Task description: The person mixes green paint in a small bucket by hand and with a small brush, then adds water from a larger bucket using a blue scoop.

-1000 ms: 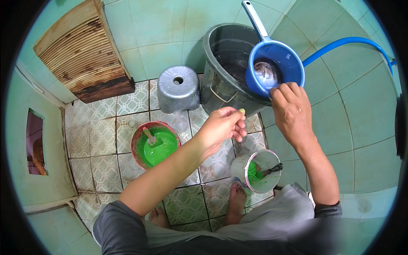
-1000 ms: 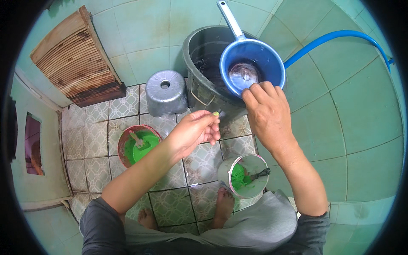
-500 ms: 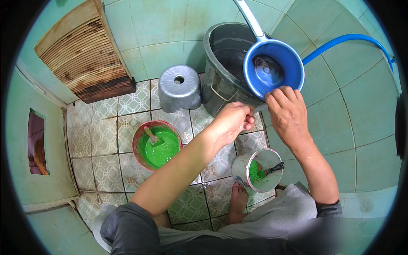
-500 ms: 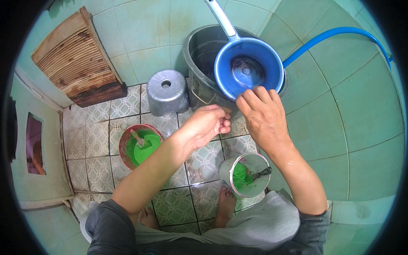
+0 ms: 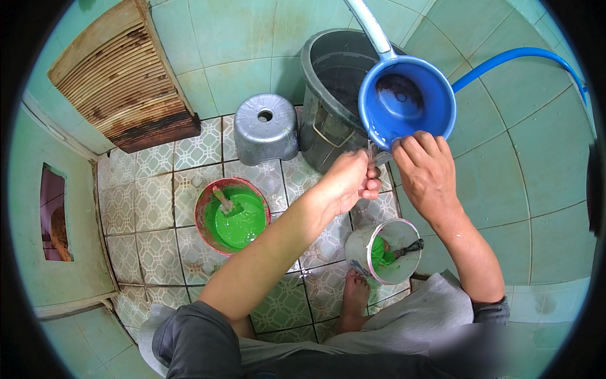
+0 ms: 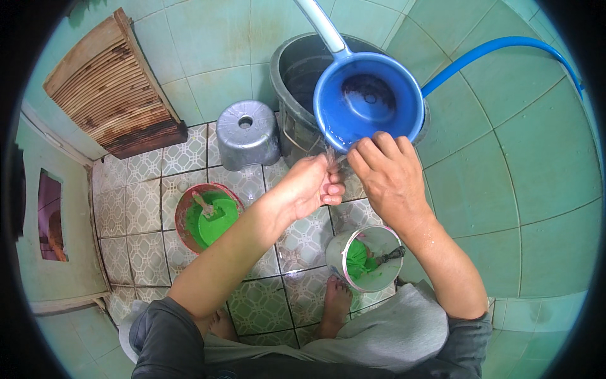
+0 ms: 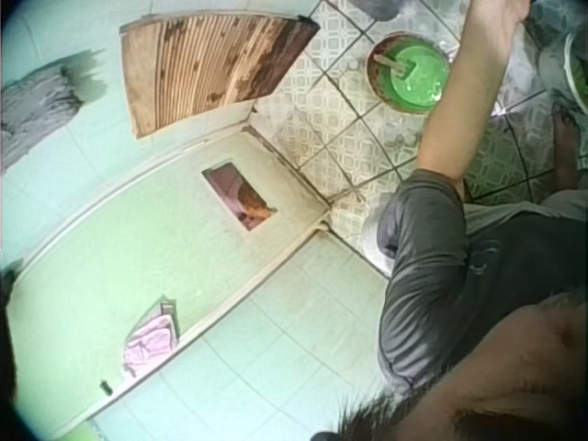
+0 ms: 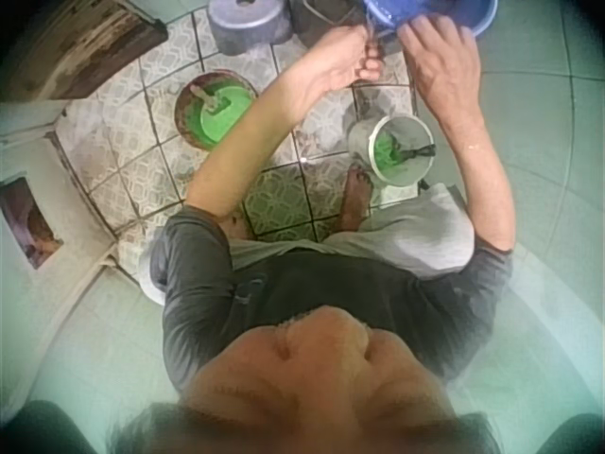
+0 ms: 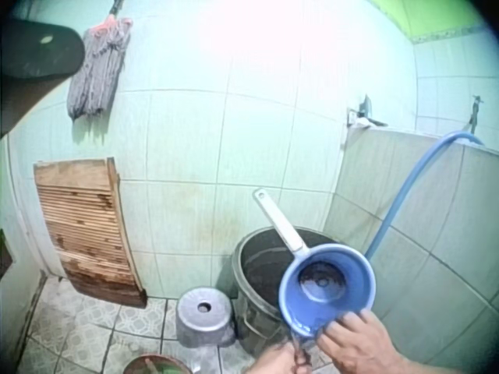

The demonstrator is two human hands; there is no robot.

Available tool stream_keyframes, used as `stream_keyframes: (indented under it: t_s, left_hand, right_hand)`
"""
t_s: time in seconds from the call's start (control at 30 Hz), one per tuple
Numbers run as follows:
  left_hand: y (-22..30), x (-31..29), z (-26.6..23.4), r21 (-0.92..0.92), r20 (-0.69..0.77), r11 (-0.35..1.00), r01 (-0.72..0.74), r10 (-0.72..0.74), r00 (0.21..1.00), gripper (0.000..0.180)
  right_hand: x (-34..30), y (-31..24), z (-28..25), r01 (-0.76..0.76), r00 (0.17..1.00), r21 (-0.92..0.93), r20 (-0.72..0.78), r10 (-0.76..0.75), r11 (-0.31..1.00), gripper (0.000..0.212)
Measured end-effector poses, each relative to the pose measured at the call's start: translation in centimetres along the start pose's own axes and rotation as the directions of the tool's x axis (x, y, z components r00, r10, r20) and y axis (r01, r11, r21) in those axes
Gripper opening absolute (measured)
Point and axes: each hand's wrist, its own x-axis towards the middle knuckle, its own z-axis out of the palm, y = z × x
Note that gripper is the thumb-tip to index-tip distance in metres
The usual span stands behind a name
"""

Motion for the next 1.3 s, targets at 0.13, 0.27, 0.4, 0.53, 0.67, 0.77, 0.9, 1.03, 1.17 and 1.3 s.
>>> stream_keyframes:
  t_s: [0.13,0.27,0.4,0.53,0.67,0.77,0.9,1.03,1.17,1.3]
  left_hand:
    - [-0.5,0.3,-0.5,0.094,0.069,0.995,-0.037,0.030,0.997,0.014]
    - [-1.1,1.7,-1.8,0.377,0.112,0.880,-0.288,0.266,0.958,0.016]
    - [-0.2,0.5,-0.9,0.210,-0.027,0.973,-0.099,0.107,0.994,0.017]
    - [-0.5,0.2,-1.3,0.203,-0.085,0.978,-0.050,0.068,0.994,0.019]
    - [-1.4,-0.1,-1.4,0.283,-0.075,0.947,-0.151,0.178,0.981,0.016]
    - [-2.1,-0.4,-1.9,0.420,0.051,0.872,-0.252,0.254,0.966,0.018]
    - [-2.6,-0.2,-2.2,0.503,0.086,0.804,-0.316,0.317,0.944,0.025]
    - [-2.0,-0.9,-1.2,0.661,0.034,0.703,-0.260,0.318,0.947,0.034]
    - [-1.8,-0.9,-1.3,0.688,0.116,0.669,-0.281,0.282,0.953,0.033]
    - [-2.8,-0.4,0.1,0.429,0.157,0.732,-0.530,0.517,0.841,0.028]
  right_hand:
    - [-0.1,0.2,0.1,-0.019,1.000,0.003,0.006,0.019,1.000,0.019]
    - [0.1,0.0,0.1,-0.024,1.000,0.008,0.018,0.024,1.000,0.018]
    - [-0.1,0.2,0.0,-0.038,0.999,0.011,0.011,0.038,0.999,0.018]
    - [0.0,0.2,0.1,-0.045,0.999,0.029,0.005,0.045,0.999,0.019]
    - [-0.2,0.3,0.5,-0.068,0.998,0.032,-0.014,0.068,0.997,0.020]
    - [-0.3,0.4,0.3,-0.087,0.996,0.049,-0.020,0.088,0.995,0.022]
    - [-0.3,0.6,0.4,-0.096,0.994,0.056,-0.041,0.098,0.994,0.022]
    - [-0.2,0.7,0.4,-0.120,0.991,0.084,-0.046,0.124,0.989,0.021]
    - [-0.3,0.6,0.5,-0.129,0.990,0.088,-0.050,0.133,0.988,0.020]
    - [-0.4,0.7,0.8,-0.141,0.985,0.094,-0.086,0.149,0.986,0.019]
